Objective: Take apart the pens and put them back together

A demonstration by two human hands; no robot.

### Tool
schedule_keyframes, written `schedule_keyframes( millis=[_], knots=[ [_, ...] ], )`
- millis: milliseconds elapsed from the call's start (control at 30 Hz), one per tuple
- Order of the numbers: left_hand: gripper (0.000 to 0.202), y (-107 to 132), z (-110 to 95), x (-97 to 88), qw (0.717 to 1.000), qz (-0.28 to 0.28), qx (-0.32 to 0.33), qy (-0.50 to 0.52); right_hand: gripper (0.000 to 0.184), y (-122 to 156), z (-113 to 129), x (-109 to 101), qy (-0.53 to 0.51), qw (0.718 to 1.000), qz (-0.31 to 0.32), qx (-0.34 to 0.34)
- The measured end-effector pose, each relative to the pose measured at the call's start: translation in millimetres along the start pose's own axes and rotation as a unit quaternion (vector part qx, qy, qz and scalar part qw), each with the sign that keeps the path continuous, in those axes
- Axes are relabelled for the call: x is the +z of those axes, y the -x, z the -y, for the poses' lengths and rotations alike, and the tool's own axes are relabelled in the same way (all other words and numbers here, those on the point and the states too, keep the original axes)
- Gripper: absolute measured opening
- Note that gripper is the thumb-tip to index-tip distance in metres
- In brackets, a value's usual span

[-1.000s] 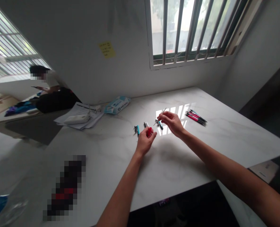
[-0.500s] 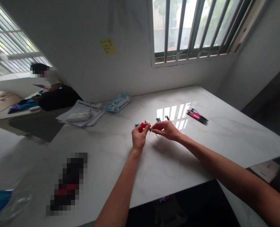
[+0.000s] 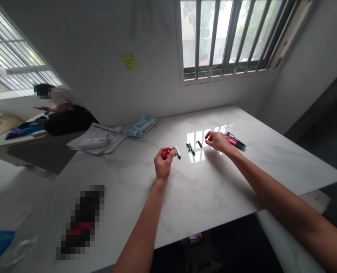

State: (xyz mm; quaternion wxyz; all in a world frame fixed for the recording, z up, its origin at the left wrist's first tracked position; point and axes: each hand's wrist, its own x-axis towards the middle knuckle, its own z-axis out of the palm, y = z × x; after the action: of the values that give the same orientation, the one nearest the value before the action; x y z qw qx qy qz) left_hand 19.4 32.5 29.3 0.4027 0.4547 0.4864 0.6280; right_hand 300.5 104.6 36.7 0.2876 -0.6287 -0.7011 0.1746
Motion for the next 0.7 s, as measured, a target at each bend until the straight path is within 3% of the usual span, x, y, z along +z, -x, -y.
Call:
schedule_keyframes(
  millis=[100, 267, 500, 700],
  knots=[
    [0.029, 0, 2, 0.2, 1.000, 0.008, 0.011, -0.022, 0.011, 2, -17, 8, 0.006, 1.000, 0.023, 0.003],
    [0.027, -1, 4, -2.6, 0.998, 0.008, 0.022, -0.060, 0.018, 4, -33, 22, -0.003, 1.000, -0.030, -0.008],
    [0.027, -3, 6, -3.5, 0.994, 0.018, 0.047, -0.096, 0.023, 0, -32, 37, 0.025, 0.999, -0.021, -0.040],
    [0.026, 3, -5, -1.7, 0.981, 0.037, 0.073, -0.177, 0.029, -1, -27, 39, 0.026, 0.999, -0.003, -0.042]
  ],
)
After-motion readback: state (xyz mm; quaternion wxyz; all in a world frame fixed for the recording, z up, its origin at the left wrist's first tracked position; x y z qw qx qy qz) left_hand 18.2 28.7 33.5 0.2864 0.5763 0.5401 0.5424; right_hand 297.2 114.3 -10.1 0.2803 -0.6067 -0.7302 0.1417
